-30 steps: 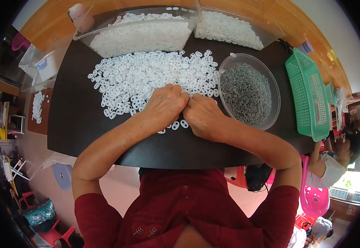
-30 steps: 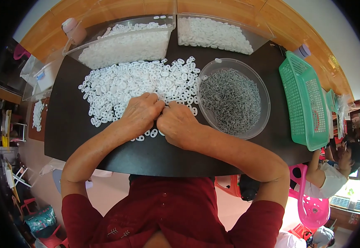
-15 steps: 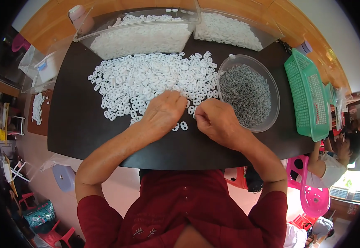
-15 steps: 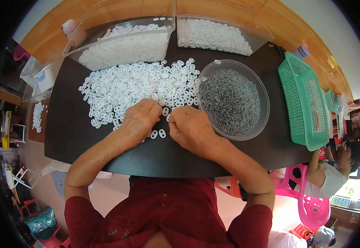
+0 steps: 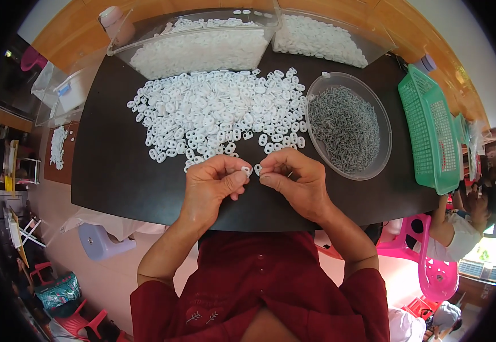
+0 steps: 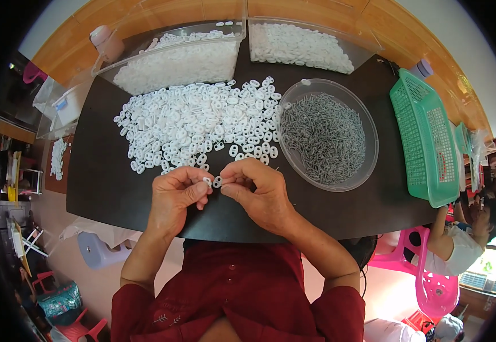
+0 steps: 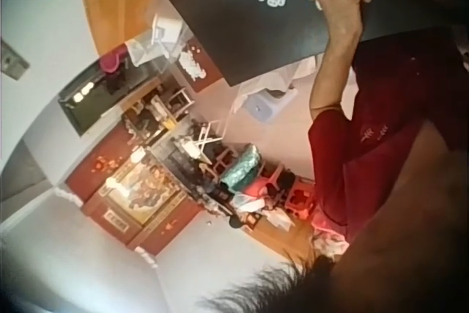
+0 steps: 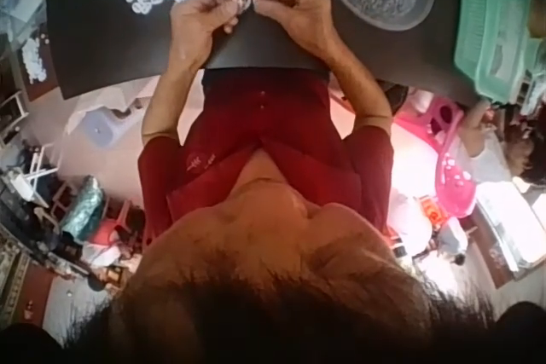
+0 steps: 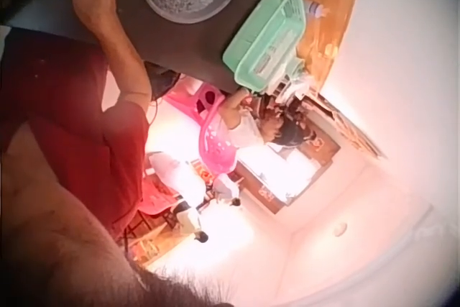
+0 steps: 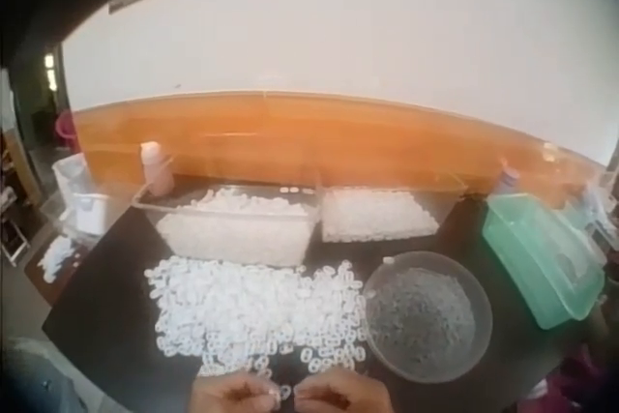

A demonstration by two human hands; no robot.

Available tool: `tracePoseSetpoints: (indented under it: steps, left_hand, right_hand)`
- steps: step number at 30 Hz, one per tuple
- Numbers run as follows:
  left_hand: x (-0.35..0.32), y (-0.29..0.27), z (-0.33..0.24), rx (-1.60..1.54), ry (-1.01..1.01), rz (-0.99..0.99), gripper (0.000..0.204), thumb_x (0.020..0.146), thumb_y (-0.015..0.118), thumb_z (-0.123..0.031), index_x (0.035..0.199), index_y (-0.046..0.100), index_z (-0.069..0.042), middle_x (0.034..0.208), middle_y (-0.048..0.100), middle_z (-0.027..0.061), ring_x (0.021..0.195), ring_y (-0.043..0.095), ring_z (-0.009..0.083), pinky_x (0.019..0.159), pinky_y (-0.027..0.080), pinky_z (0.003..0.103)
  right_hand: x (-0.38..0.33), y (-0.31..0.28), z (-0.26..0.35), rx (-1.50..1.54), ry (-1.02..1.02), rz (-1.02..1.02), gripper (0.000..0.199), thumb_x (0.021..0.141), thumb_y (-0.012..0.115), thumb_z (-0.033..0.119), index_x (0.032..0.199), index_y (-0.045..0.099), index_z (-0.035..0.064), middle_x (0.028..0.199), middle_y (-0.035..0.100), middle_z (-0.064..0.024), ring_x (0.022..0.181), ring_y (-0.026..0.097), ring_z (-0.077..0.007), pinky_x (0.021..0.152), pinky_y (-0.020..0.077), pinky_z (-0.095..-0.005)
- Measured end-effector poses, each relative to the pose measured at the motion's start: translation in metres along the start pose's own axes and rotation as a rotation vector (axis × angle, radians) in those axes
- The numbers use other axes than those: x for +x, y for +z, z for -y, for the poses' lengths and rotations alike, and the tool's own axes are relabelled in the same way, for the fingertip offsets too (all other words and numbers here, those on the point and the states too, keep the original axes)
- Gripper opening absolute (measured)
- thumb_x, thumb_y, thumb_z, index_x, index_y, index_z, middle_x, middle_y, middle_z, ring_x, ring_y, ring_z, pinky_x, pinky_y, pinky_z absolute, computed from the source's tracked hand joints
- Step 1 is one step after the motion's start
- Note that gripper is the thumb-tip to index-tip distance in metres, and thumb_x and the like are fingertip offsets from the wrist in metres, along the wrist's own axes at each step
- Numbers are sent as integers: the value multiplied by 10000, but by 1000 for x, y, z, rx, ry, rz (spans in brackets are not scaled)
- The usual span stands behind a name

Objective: The person is manually assembling small plastic components by inserting tiny grey pins into them.

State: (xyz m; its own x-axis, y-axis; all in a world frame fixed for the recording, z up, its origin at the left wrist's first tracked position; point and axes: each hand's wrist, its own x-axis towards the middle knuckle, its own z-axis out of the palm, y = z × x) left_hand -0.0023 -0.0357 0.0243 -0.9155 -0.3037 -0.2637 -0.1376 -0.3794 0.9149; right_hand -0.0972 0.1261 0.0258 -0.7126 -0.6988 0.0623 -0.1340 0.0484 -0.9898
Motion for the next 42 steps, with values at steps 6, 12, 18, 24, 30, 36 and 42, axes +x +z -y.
tracePoseSetpoints:
  steps: [6, 12, 18, 24, 30, 36, 42]
  left_hand:
    - [-8, 5, 4, -10, 35, 29, 129, 835, 669, -82, 917, 643, 15, 759, 620, 45, 625, 539, 71, 545, 435, 184]
    - [-13, 6, 8, -3, 51, 30, 133, 851, 655, -95, 923, 632, 14, 776, 607, 30, 645, 524, 65, 567, 424, 182]
    - [-12, 5, 13, 50, 136, 36, 132, 869, 639, -102, 927, 624, 16, 776, 593, 18, 658, 509, 59, 583, 418, 184]
    - [-15, 7, 22, 265, 297, -25, 145, 879, 633, -115, 939, 626, 17, 768, 586, 7, 655, 501, 54, 577, 413, 183]
    - [-13, 10, 16, 86, 180, -78, 153, 866, 645, -106, 954, 641, 19, 784, 623, 27, 629, 525, 62, 546, 424, 185]
    - [-11, 9, 16, -37, 138, -103, 152, 862, 641, -88, 953, 638, 34, 793, 634, 56, 618, 540, 78, 532, 429, 191]
    - [-11, 9, 17, -35, 122, -101, 144, 865, 633, -79, 952, 638, 37, 785, 628, 60, 618, 541, 80, 529, 431, 194]
  right_hand:
    - [-3, 8, 5, -94, -56, -56, 186, 769, 692, -14, 938, 622, 21, 846, 632, -25, 769, 581, -72, 681, 466, -226]
    - [-5, 11, 6, -144, -101, -56, 179, 758, 695, -22, 915, 618, 19, 829, 629, -27, 747, 574, -73, 669, 465, -226]
    - [-3, 12, 4, -162, -99, -58, 179, 748, 699, -27, 903, 622, 21, 810, 625, -28, 728, 565, -71, 656, 461, -227]
    - [-3, 11, 4, -141, -80, -23, 169, 760, 692, -23, 910, 625, 18, 819, 627, -26, 731, 568, -69, 660, 467, -223]
    - [-2, 15, 1, 27, 17, -56, 184, 788, 668, -34, 963, 626, 6, 877, 639, -48, 805, 597, -87, 737, 491, -231]
    - [-2, 16, -5, 27, -34, -49, 186, 804, 668, 7, 982, 616, 16, 870, 639, -59, 769, 606, -102, 672, 491, -238]
    - [-1, 16, -5, -119, -26, -33, 91, 832, 646, 34, 919, 633, 11, 814, 635, -57, 747, 600, -98, 636, 471, -231]
